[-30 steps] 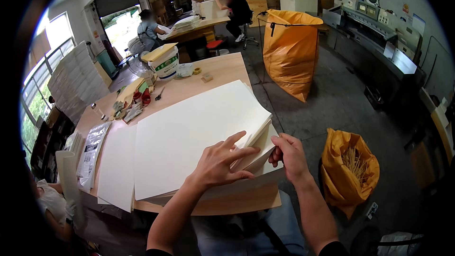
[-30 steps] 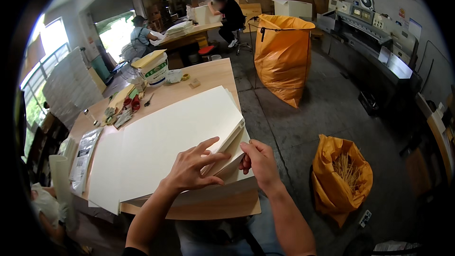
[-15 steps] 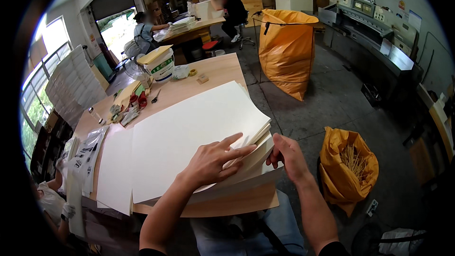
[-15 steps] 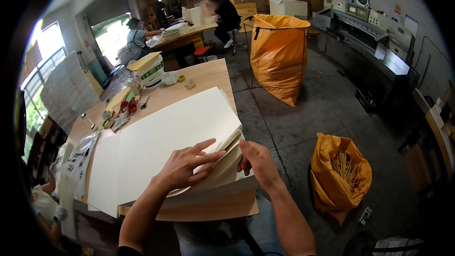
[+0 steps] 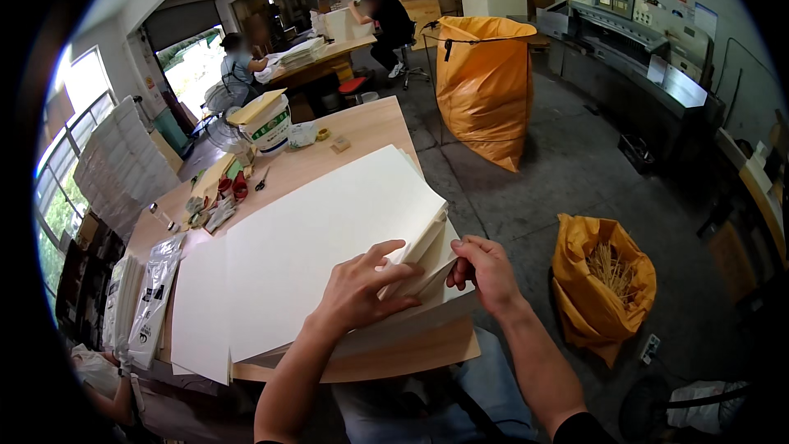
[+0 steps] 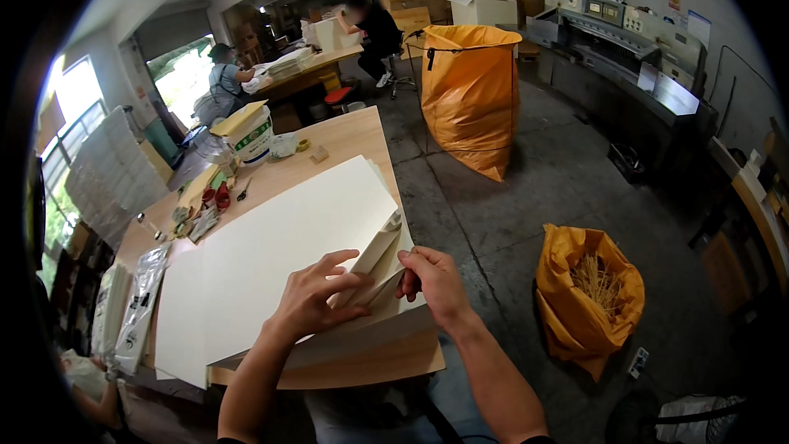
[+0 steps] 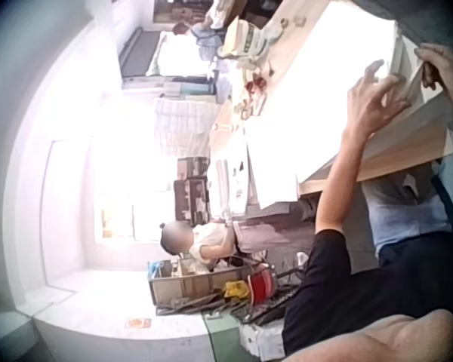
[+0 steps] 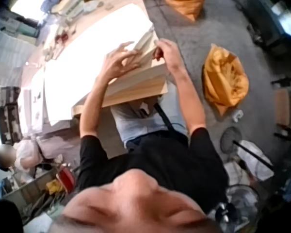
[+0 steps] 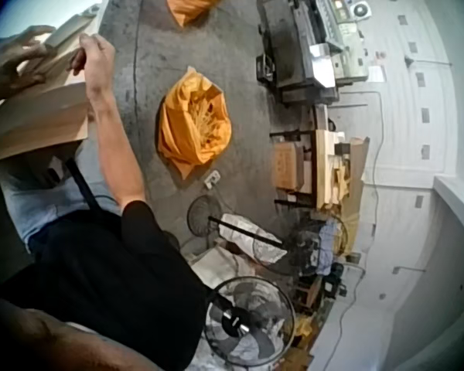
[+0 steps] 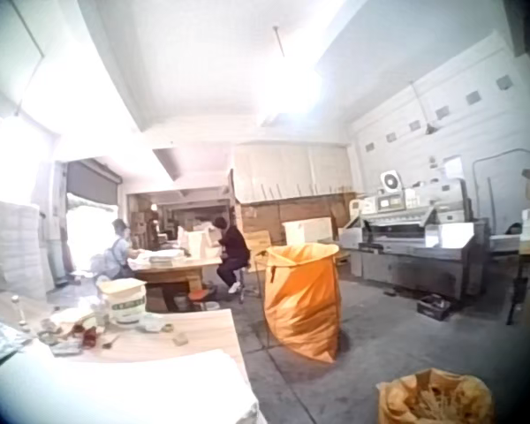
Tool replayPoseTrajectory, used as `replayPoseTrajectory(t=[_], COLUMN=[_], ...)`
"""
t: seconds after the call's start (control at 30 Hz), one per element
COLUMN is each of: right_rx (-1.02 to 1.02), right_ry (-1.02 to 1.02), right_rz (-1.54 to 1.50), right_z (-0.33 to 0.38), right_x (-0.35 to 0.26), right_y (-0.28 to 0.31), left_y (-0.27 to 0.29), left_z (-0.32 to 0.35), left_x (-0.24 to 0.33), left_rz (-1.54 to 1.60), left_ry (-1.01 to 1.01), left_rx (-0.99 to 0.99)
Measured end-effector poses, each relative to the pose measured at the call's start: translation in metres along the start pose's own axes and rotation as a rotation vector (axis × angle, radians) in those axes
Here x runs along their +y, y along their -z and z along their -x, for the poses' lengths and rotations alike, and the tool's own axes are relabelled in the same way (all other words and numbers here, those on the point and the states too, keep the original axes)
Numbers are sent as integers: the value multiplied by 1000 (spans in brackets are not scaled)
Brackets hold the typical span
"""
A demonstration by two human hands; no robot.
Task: The person repeatedly picks up stacks of white paper sheets from a table, aligns them, and places them back down. The person also occasionally flips through the sheets to check alignment. Other people are visible in the background working at separate tables.
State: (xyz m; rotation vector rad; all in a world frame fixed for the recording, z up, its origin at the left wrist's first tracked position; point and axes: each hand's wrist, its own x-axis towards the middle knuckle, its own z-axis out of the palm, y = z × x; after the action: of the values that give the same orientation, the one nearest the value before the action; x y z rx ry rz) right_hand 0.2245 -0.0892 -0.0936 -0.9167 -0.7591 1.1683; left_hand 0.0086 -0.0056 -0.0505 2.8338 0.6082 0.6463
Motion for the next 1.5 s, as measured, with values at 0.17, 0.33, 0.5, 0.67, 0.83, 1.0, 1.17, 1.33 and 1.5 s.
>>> replayPoseTrajectory(t=[0.17, 0.33, 0.5, 0.67, 0.83, 1.0, 1.17, 1.33, 1.5], right_rx=[-10, 141, 39, 64, 105, 155, 35, 120, 392], right_ry=[23, 190, 41, 50, 98, 119, 48, 126, 897], right_rz=[40, 465, 0, -10, -18, 193, -68, -52, 1055], right_z=[5, 5, -2, 0, 5, 2, -1, 7, 37], right_x=[-7, 2, 2, 5, 12, 8, 5, 9, 42], right_y=[-4, -13, -8, -7, -6, -12, -4, 0, 7], left_y=[9, 3, 3, 4, 8, 9, 4, 4, 5], left_z=[-1, -1, 0, -1, 0, -5, 1, -1, -6], left_x=[3, 0, 2, 3, 1, 5, 3, 2, 0], left_rz=[31, -68, -61, -12, -4, -116, -65, 25, 46], left_ry=[28, -2, -45, -20, -4, -6, -69, -8, -20], left_rx=[-34, -9, 13, -3, -51, -93, -26, -54, -53])
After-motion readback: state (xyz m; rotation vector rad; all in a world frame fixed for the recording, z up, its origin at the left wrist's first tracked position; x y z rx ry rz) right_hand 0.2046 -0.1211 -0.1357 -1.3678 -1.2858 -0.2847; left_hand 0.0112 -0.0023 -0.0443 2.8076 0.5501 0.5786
